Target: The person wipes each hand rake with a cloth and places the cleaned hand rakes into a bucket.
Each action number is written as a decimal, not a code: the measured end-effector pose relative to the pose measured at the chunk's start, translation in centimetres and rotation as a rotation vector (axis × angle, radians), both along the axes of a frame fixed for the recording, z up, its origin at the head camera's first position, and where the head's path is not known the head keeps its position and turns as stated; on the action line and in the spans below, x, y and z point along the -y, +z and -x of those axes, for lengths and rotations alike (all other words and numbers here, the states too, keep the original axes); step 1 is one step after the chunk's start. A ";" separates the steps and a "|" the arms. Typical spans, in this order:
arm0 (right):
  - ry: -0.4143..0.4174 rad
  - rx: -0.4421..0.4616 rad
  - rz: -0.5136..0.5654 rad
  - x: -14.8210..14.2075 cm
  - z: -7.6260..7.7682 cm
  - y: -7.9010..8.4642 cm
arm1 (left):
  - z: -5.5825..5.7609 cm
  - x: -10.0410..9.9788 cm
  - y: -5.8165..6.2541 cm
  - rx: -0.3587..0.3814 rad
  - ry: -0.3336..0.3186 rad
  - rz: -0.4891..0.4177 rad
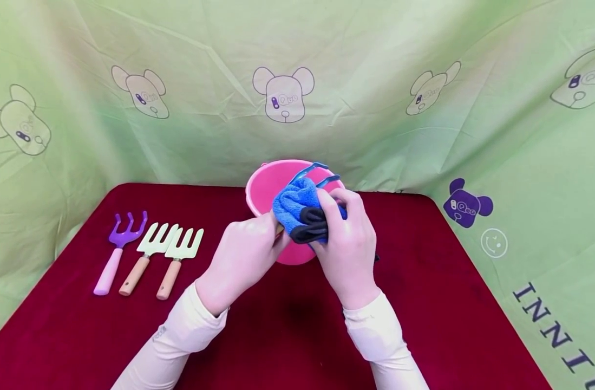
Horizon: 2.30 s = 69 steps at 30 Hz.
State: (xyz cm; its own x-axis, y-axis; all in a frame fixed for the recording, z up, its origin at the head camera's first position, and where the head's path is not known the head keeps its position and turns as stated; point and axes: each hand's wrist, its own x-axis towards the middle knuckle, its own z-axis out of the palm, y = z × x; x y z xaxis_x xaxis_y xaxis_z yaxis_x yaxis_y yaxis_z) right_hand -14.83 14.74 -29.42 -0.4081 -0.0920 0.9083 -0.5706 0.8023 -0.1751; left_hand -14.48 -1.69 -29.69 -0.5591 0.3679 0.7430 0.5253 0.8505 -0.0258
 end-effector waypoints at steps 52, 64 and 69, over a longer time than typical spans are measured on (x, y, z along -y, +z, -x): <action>-0.025 -0.028 0.034 -0.2 0.3 0.1 | -0.2 -0.4 -0.3 0.020 -0.001 -0.011; -0.015 -0.031 0.062 -0.3 0.3 0.1 | -0.3 -0.4 -0.2 0.011 -0.008 -0.018; -0.012 -0.024 0.072 -0.4 0.2 0.2 | -0.3 -0.4 -0.1 0.015 -0.015 -0.028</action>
